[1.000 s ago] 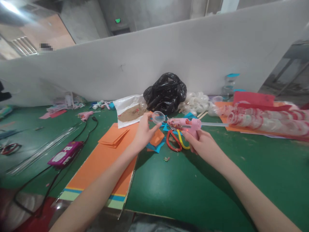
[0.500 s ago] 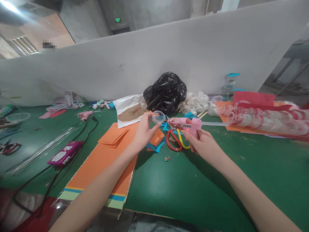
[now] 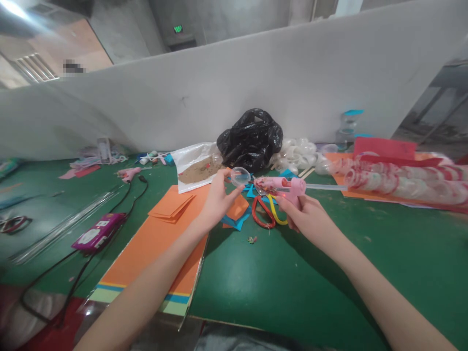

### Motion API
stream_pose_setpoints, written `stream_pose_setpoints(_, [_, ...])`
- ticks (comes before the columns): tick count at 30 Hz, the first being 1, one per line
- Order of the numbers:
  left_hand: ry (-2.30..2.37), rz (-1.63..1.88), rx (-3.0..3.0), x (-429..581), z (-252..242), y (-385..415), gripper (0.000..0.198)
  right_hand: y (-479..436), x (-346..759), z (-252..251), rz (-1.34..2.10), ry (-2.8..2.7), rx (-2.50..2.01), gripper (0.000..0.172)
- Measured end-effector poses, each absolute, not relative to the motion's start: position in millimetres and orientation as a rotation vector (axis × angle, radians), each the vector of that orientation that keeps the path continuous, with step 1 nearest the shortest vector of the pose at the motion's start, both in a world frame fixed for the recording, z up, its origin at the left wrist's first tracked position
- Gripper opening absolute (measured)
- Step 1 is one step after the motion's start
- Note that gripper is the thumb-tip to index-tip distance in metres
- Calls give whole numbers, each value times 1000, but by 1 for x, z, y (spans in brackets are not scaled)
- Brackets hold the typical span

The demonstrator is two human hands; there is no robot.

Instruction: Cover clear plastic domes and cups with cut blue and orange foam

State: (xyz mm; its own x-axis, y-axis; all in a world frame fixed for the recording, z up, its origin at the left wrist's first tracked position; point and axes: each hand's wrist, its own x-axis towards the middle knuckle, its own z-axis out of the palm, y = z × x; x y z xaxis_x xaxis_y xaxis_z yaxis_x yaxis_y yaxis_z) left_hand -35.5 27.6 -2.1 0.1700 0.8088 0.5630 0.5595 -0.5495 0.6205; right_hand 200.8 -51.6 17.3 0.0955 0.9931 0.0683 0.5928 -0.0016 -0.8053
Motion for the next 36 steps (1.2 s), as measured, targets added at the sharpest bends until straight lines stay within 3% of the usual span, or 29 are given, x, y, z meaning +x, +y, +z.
stream_pose_setpoints(17, [1234, 1252, 2165, -33, -4, 24, 36, -51, 202, 23, 719, -1618, -1667, 65])
stream_pose_setpoints(24, [1199, 1208, 2164, -30, -2, 18, 36, -53, 198, 25, 812, -1512, -1571, 54])
stream_pose_setpoints(36, [1152, 1123, 2134, -22, 0, 10, 36, -52, 197, 23, 885, -1505, -1514, 55])
